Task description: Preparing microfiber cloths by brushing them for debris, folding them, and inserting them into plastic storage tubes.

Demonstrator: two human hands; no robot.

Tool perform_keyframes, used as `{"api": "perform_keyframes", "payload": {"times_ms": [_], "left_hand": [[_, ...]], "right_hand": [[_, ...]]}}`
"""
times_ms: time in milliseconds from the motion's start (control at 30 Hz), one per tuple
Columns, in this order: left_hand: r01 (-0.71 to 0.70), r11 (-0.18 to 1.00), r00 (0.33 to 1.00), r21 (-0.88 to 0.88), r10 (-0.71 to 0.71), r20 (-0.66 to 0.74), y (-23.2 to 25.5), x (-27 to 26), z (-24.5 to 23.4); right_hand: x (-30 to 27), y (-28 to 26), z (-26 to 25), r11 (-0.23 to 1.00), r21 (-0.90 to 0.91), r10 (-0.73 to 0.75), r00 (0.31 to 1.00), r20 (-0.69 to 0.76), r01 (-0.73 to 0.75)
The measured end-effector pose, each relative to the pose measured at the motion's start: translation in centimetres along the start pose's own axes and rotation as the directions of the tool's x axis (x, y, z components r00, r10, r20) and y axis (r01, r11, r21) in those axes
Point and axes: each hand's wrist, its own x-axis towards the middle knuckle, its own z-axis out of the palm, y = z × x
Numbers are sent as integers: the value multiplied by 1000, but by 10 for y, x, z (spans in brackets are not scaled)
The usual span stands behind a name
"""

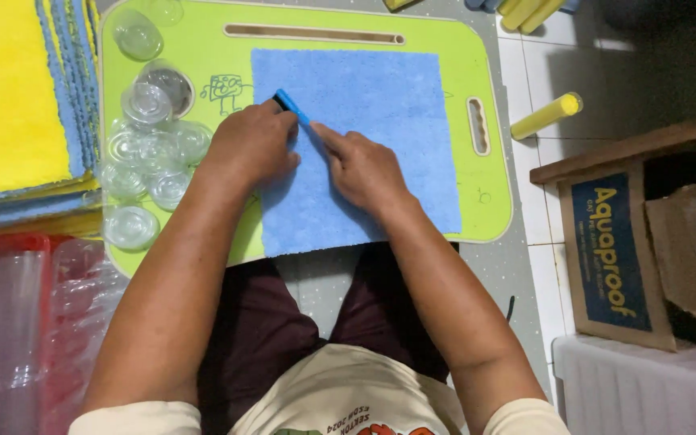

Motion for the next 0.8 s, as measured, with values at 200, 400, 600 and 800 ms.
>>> {"api": "perform_keyframes", "payload": {"times_ms": [200, 400, 600, 800], "left_hand": [[52, 998, 998, -18, -51, 46, -1, 2, -4], [80, 996, 992, 29, -82, 93, 2, 10, -5], [69, 997, 992, 44, -73, 104, 5, 13, -13], [19, 999, 1000, 50, -20, 7, 2, 26, -17]], "right_hand": [[-16, 32, -24, 995, -63, 81, 993, 84, -76], [-67, 125, -70, 953, -91, 288, 957, -33, -290], [-63, 133, -77, 955, 19, 296, 939, -177, -297], [9, 48, -13, 1000, 28, 6, 988, -152, -2]]}}
